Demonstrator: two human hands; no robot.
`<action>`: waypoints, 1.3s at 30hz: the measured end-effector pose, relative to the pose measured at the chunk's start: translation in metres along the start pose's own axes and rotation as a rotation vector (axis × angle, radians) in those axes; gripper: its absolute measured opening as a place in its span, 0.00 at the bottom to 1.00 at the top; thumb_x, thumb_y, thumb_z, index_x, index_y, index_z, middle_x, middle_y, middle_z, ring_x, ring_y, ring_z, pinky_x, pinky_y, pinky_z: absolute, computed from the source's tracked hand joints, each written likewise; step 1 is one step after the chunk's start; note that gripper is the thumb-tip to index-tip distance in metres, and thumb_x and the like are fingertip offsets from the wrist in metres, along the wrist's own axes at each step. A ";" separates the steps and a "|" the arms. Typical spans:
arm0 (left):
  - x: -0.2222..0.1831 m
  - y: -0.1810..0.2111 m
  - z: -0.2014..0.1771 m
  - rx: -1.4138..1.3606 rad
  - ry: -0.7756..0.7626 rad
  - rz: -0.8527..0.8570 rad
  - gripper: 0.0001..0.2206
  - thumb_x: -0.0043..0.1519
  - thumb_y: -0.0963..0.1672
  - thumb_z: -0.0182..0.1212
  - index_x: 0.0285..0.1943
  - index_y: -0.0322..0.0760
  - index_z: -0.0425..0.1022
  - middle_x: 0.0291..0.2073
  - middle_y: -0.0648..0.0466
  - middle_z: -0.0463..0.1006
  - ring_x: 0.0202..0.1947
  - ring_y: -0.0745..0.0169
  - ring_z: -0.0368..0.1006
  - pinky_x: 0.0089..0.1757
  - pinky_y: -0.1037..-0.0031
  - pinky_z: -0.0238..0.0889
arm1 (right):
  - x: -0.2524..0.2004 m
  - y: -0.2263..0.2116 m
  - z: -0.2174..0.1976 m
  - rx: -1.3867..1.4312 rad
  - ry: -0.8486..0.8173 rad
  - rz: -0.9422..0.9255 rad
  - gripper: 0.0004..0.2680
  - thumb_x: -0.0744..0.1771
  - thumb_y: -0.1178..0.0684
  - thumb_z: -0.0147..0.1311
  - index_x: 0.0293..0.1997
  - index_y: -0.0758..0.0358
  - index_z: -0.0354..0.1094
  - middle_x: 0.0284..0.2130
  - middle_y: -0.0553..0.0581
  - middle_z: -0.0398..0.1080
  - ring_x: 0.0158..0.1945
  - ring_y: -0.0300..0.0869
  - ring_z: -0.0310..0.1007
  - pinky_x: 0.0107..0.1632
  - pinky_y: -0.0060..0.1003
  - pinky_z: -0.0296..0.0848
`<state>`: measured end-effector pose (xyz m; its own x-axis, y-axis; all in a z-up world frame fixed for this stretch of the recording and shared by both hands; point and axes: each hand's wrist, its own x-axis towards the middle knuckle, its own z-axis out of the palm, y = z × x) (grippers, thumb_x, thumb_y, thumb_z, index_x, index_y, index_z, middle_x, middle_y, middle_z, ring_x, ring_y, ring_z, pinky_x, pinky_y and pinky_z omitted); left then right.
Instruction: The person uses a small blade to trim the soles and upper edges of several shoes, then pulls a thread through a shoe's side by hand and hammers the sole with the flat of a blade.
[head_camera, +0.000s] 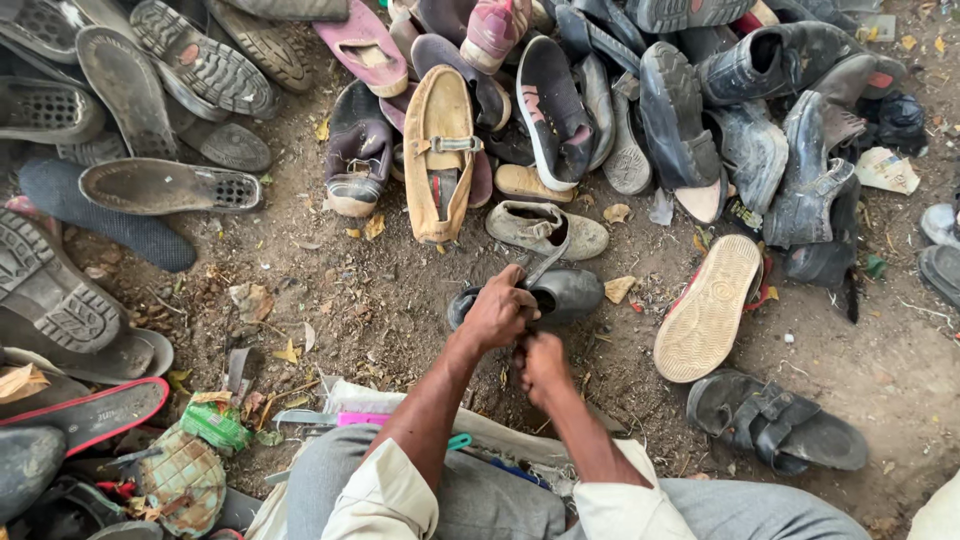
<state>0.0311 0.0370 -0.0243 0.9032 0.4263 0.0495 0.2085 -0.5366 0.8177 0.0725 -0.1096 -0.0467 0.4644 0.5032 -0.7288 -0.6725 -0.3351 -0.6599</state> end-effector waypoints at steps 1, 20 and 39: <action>-0.001 0.001 -0.004 -0.039 -0.009 -0.088 0.03 0.57 0.40 0.69 0.35 0.34 0.81 0.40 0.46 0.71 0.40 0.51 0.70 0.43 0.62 0.68 | -0.005 0.003 0.006 -0.026 0.048 0.035 0.06 0.72 0.52 0.43 0.43 0.62 0.63 0.17 0.49 0.60 0.12 0.35 0.49 0.14 0.34 0.48; -0.002 0.001 0.001 -0.135 0.151 0.046 0.05 0.51 0.41 0.72 0.34 0.37 0.85 0.40 0.47 0.74 0.42 0.50 0.71 0.43 0.62 0.65 | -0.019 0.023 0.028 -0.062 0.193 0.058 0.09 0.70 0.54 0.43 0.50 0.61 0.69 0.20 0.51 0.63 0.16 0.37 0.52 0.18 0.36 0.52; 0.003 0.000 0.008 -0.113 0.258 -0.036 0.08 0.53 0.43 0.74 0.39 0.35 0.86 0.45 0.45 0.73 0.49 0.48 0.70 0.51 0.60 0.66 | -0.036 0.064 0.040 -0.234 0.213 -0.112 0.07 0.68 0.56 0.46 0.42 0.67 0.71 0.17 0.54 0.65 0.13 0.41 0.58 0.18 0.41 0.55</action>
<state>0.0367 0.0325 -0.0292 0.7674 0.6230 0.1517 0.1826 -0.4391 0.8797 -0.0107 -0.1172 -0.0551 0.6545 0.3777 -0.6550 -0.4716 -0.4732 -0.7441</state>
